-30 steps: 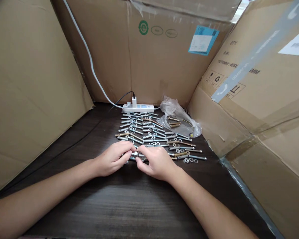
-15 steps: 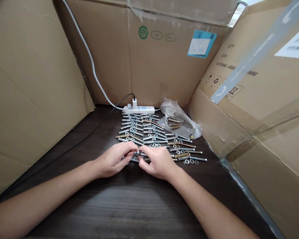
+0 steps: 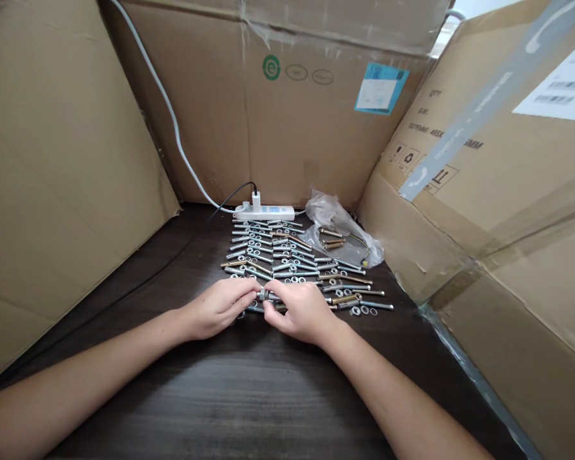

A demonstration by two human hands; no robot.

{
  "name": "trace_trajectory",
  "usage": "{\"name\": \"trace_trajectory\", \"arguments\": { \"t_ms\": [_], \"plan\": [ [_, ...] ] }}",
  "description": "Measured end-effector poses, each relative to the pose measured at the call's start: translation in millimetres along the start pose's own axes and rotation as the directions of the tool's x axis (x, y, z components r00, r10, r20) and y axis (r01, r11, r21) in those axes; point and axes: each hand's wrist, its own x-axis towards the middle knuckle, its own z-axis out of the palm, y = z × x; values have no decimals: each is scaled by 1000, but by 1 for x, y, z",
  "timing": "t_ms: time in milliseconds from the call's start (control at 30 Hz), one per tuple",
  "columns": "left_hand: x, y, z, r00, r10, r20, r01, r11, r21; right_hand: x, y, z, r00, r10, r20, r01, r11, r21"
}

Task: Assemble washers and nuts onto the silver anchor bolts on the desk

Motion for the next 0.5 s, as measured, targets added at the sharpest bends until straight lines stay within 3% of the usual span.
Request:
{"name": "trace_trajectory", "arguments": {
  "t_ms": [133, 300, 500],
  "plan": [
    [0, 0, -1, 1000, 11, 8, -11, 999, 51, 1, -1, -1, 1000, -7, -2, 7, 1000, -2],
    [0, 2, -2, 997, -1, -77, -1, 1000, -31, 1, -1, -2, 1000, -6, 1, 6, 1000, 2],
    [-1, -1, -1, 997, 55, -62, -59, 997, -56, 1, -1, -2, 1000, -5, -1, 5, 1000, 13]
  ]
}}
